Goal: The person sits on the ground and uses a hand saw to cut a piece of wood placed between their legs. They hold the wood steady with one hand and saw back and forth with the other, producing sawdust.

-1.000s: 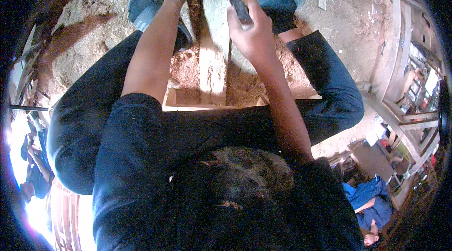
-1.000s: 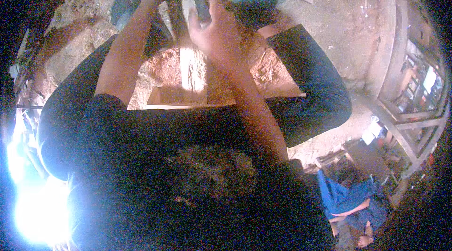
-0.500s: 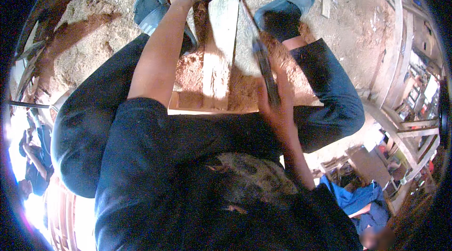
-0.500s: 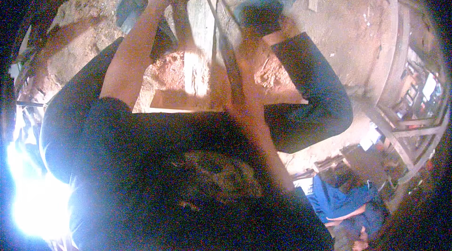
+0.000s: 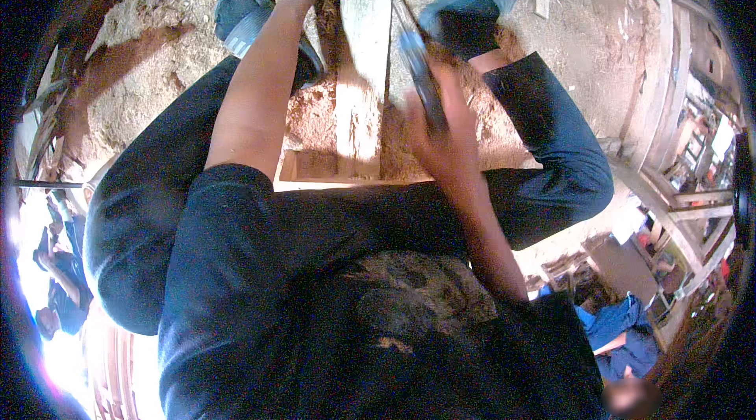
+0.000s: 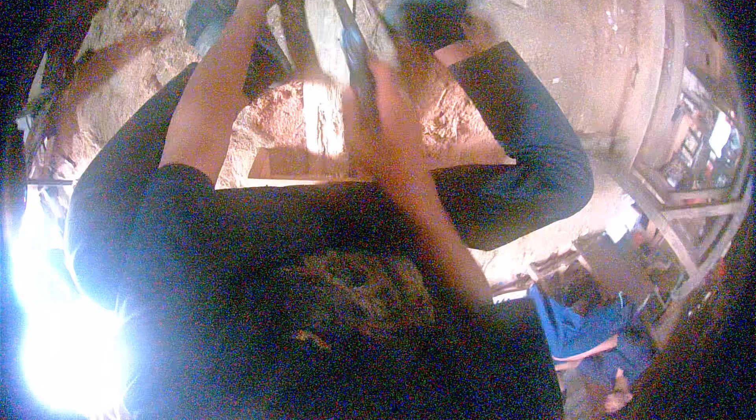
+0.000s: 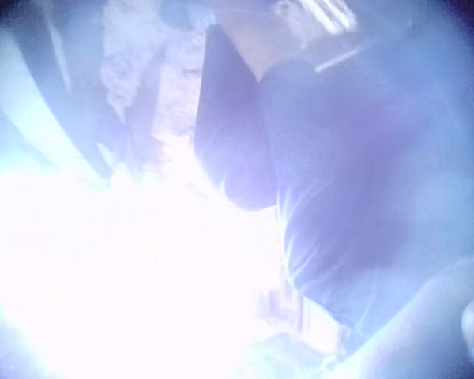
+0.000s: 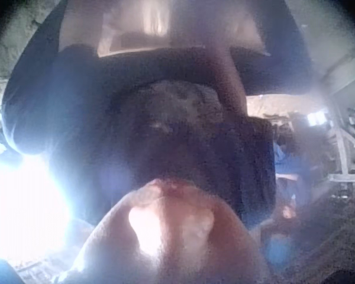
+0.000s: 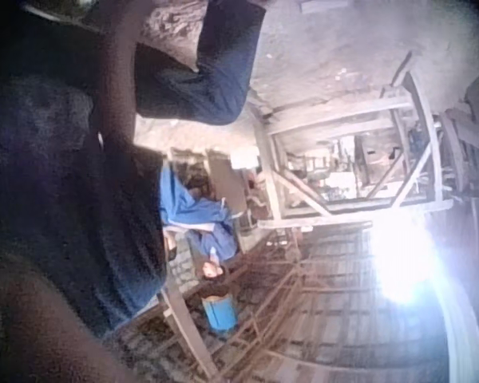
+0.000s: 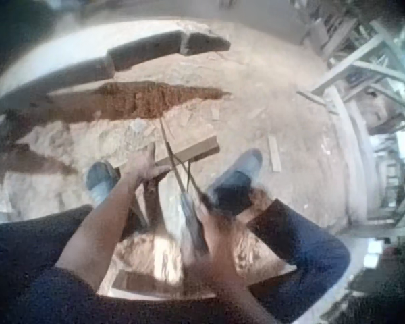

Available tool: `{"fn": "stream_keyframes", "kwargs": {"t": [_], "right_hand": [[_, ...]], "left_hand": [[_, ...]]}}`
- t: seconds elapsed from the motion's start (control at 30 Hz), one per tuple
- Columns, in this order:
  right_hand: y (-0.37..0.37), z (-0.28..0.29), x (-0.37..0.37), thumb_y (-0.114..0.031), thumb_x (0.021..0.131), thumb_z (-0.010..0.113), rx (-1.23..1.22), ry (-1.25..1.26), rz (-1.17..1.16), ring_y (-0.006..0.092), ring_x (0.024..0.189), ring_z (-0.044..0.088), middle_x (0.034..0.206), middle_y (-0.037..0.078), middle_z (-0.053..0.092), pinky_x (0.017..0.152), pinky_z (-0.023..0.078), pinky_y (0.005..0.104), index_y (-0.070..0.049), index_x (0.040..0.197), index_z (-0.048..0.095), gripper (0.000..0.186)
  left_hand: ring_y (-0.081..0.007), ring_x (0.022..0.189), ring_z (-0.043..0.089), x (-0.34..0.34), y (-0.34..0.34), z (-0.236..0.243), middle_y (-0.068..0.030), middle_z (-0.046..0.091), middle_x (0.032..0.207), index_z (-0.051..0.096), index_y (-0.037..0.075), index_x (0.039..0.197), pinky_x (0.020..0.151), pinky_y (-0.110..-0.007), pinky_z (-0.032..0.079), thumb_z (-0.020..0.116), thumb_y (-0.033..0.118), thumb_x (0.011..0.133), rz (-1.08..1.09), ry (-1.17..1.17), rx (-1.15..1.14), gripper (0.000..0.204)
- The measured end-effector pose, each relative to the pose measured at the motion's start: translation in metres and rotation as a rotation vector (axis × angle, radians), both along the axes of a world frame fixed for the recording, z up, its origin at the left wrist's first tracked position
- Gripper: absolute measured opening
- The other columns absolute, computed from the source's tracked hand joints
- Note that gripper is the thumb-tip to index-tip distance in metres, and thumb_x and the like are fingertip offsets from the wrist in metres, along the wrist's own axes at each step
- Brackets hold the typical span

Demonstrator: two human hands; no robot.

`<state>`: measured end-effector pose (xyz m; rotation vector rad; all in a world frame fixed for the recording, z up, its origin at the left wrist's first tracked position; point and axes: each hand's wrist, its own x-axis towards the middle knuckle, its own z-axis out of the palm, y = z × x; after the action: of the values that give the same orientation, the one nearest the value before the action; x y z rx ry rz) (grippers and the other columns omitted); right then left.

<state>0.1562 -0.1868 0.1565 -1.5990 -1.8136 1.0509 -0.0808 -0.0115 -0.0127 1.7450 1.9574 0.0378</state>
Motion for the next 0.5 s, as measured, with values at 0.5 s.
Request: {"fn": "stream_keyframes", "kwargs": {"t": [0.5], "right_hand": [[0.046, -0.016, -0.013, -0.014, 0.093, 0.058, -0.144, -0.011, -0.061, 0.0306, 0.099, 0.064, 0.105, 0.023, 0.063, 0.086, 0.049, 0.0384, -0.001, 0.124, 0.053, 0.034]], "left_hand": [[-0.0450, 0.108, 0.059, 0.030, 0.004, 0.018, -0.0325, 0.059, 0.116, 0.047, -0.004, 0.124, 0.092, -0.050, 0.048, 0.070, 0.068, 0.068, -0.008, -0.085, 0.048, 0.095]]}}
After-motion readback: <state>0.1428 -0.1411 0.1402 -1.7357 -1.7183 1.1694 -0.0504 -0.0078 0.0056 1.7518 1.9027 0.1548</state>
